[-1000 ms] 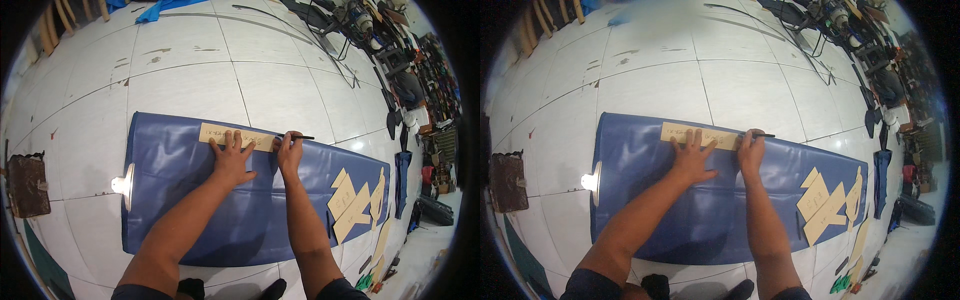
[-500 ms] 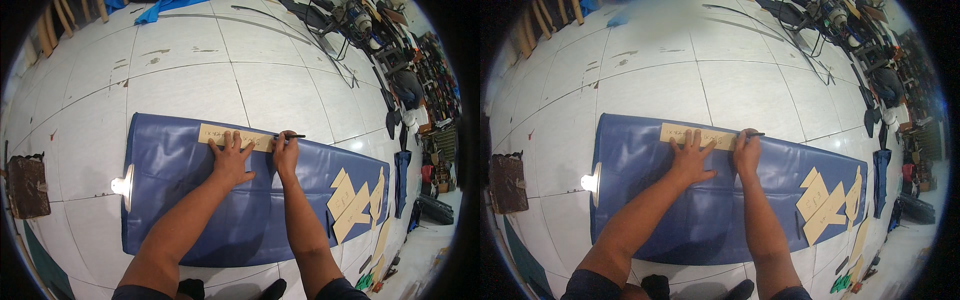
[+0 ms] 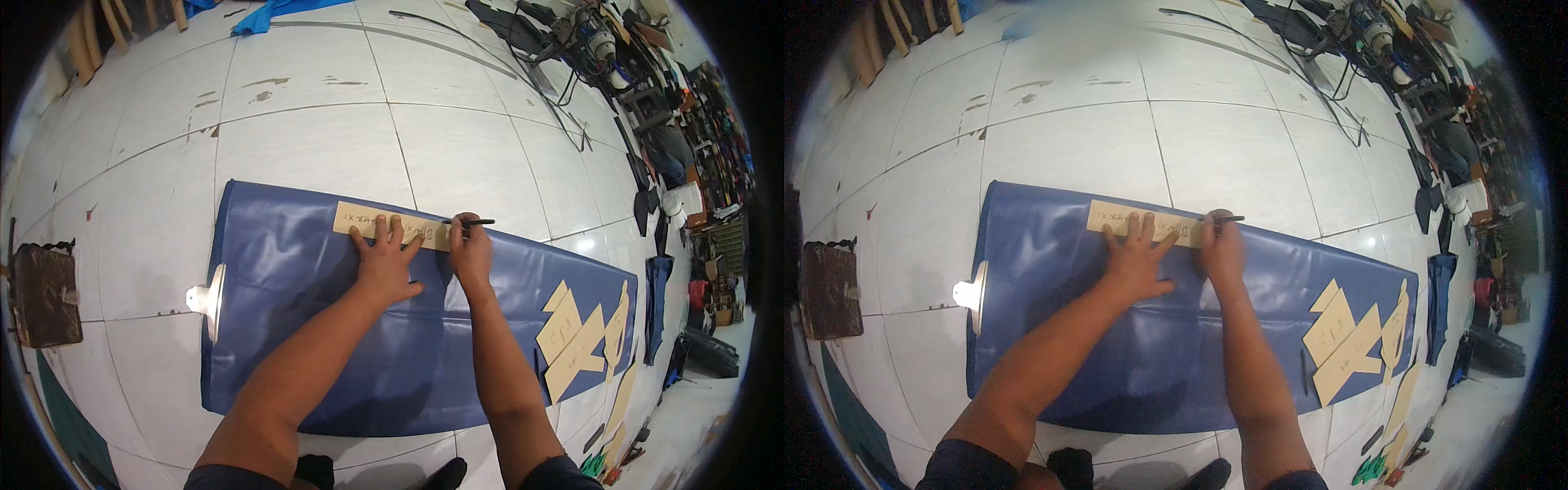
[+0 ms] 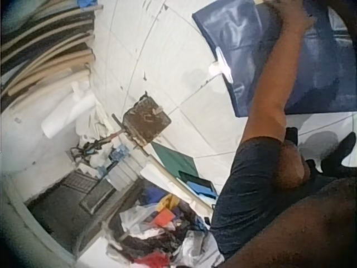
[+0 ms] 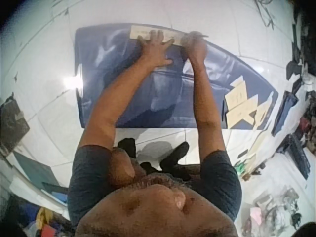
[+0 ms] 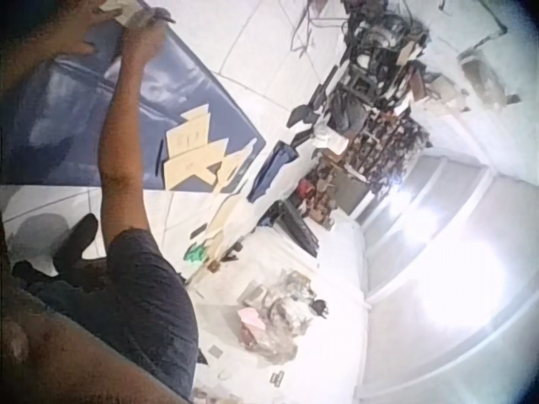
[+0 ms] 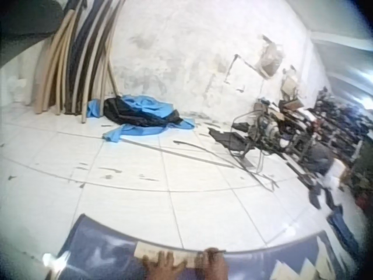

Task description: The person marks outlines onto blue material using various cardboard templates and a marking pen.

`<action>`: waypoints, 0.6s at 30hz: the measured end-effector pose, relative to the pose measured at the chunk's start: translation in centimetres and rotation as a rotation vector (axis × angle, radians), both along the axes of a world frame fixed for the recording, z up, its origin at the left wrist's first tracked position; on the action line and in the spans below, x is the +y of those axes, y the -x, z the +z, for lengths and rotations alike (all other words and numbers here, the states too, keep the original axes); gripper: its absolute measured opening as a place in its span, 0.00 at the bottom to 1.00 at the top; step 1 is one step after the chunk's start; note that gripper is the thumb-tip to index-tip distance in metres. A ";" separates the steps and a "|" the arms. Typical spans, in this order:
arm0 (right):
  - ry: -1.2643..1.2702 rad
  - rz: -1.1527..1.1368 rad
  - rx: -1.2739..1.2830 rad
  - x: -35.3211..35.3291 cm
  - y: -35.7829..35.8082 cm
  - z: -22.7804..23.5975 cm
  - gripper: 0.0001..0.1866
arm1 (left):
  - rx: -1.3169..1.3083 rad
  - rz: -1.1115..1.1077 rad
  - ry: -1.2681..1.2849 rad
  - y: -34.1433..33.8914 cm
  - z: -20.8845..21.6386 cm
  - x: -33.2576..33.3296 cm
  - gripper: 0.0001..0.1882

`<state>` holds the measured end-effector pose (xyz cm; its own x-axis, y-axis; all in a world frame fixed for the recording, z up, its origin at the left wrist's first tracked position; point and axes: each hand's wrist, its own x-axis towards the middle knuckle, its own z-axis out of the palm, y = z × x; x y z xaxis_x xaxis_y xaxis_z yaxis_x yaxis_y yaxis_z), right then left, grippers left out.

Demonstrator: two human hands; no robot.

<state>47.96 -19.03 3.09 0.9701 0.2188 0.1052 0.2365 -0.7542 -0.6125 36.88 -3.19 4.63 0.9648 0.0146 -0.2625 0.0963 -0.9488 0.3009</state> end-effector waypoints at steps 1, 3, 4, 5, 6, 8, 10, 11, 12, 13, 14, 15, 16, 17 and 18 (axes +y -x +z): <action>0.035 0.013 -0.026 0.1 0.0 0.1 0.15 | 0.002 -0.001 -0.016 -0.1 0.2 -0.1 0.50; 0.106 0.037 -0.079 0.5 0.2 0.2 0.14 | 0.009 -0.005 -0.032 -0.2 0.4 -0.3 0.49; 0.058 0.056 -0.056 1.6 0.7 0.3 0.15 | 0.017 -0.003 -0.035 -0.1 0.4 -0.2 0.49; 0.075 0.099 -0.052 3.0 1.4 0.8 0.14 | 0.028 -0.001 -0.042 0.0 0.3 0.0 0.49; 0.092 0.143 -0.047 4.3 1.9 1.5 0.13 | 0.042 -0.009 -0.046 0.1 0.1 0.2 0.50; 0.079 0.213 -0.019 5.1 2.0 2.0 0.13 | 0.060 -0.029 -0.047 -0.1 0.0 0.2 0.50; 0.071 0.198 -0.003 4.4 1.4 1.3 0.14 | 0.031 -0.011 -0.031 0.0 0.0 0.1 0.49; 0.068 0.192 0.003 3.9 1.0 1.0 0.14 | 0.016 -0.001 -0.023 0.0 0.1 0.0 0.49; 0.073 0.179 -0.030 3.2 0.6 0.9 0.14 | 0.010 -0.003 -0.021 -0.1 0.1 0.0 0.48; 0.078 0.167 -0.058 2.7 0.7 1.3 0.15 | 0.009 -0.005 -0.019 -0.1 0.2 -0.1 0.48; 0.083 0.154 -0.086 2.5 0.8 1.5 0.15 | 0.008 -0.007 -0.017 0.0 0.3 -0.1 0.48; 0.112 0.158 -0.067 2.8 0.9 1.5 0.15 | 0.027 -0.009 -0.021 0.0 0.4 -0.1 0.49; 0.140 0.161 -0.048 3.7 1.2 1.9 0.15 | 0.046 -0.011 -0.027 0.0 0.5 0.1 0.49; 0.165 0.163 -0.031 4.7 1.6 2.3 0.15 | 0.064 -0.013 -0.035 -0.1 0.6 0.2 0.50; 0.151 0.223 -0.050 5.6 1.8 2.4 0.15 | 0.097 -0.027 -0.058 -0.1 0.7 0.2 0.51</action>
<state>46.19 -13.46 5.45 0.8905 0.4435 0.1014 0.4342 -0.7620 -0.4803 37.01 -2.94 5.33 0.9350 0.0067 -0.3546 0.0964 -0.9670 0.2359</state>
